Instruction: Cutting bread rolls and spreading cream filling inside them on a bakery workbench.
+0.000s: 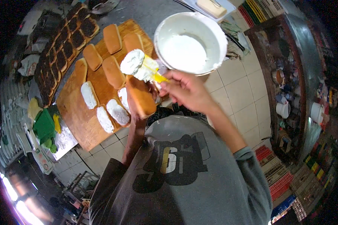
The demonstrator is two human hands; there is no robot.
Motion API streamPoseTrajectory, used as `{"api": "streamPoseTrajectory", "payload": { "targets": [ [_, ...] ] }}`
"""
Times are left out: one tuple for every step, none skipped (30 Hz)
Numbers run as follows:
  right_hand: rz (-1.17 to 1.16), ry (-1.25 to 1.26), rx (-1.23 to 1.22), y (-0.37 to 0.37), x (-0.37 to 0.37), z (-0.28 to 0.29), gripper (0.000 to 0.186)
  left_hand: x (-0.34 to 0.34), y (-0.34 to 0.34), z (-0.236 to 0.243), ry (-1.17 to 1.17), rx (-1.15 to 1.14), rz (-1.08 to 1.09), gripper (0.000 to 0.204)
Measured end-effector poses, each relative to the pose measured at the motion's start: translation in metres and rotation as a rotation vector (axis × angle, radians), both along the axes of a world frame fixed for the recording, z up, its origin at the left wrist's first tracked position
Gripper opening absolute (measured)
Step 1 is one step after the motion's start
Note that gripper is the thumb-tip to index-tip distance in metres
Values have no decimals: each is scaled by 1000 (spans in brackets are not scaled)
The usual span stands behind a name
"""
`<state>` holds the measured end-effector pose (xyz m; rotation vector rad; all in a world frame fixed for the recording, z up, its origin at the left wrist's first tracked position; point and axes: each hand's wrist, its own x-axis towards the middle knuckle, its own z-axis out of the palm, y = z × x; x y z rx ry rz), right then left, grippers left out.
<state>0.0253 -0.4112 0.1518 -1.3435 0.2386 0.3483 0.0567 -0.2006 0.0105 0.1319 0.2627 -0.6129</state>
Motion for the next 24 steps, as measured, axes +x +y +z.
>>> {"api": "streamPoseTrajectory", "payload": {
  "targets": [
    [-30,49,59,26,-5,-5,18,4,3,18,60,133,-48,68],
    [-27,56,65,49,-9,-8,19,4,7,27,124,265,-96,70],
    [-63,60,110,73,-15,-14,20,1,10,33,58,269,-95,66],
    [-99,68,142,96,-21,-12,21,6,24,18,-123,467,-170,63],
    [-83,69,133,113,-27,-11,21,3,34,8,-161,125,-173,61],
    [-116,49,139,129,-31,-10,21,-1,42,0,-201,-219,-171,58],
    [-146,31,149,143,-35,-11,22,-4,50,5,-135,22,-147,57],
    [-125,35,140,152,-37,-7,22,-6,58,9,-63,260,-121,56],
    [-125,48,106,159,-37,2,22,-5,65,14,-83,328,-103,53],
    [-124,59,69,167,-37,9,22,-6,77,16,-31,386,-65,44],
    [-131,89,77,177,-38,12,22,-7,89,6,7,347,-74,44],
    [-106,92,66,187,-37,10,22,-9,100,-3,45,309,-82,45],
    [-129,108,34,197,-37,7,20,-9,106,-2,49,294,-67,45],
    [-151,123,2,205,-37,3,19,-10,112,0,65,310,-58,44],
    [-136,124,-11,211,-37,-1,19,-9,117,1,80,328,-50,44],
    [-156,83,-109,216,-41,-3,17,-9,123,6,90,320,-39,44],
    [-175,39,-205,219,-45,-5,15,-8,129,11,73,267,5,45],
    [-164,45,-212,220,-45,-8,15,-7,134,12,56,216,50,46],
    [-124,15,-299,220,-44,-10,13,-5,137,15,51,331,29,47],
    [-85,-15,-387,222,-45,-12,11,-7,140,20,57,323,25,47],
    [-101,-16,-388,229,-47,-16,12,-10,143,26,80,296,6,48],
    [-94,-19,-398,235,-45,-14,12,-8,145,32,98,267,-1,51],
    [-66,49,-293,241,-43,-9,12,-9,147,17,51,211,22,56],
    [-38,118,-189,248,-41,-4,13,-12,148,11,50,150,47,65]
  ]
}}
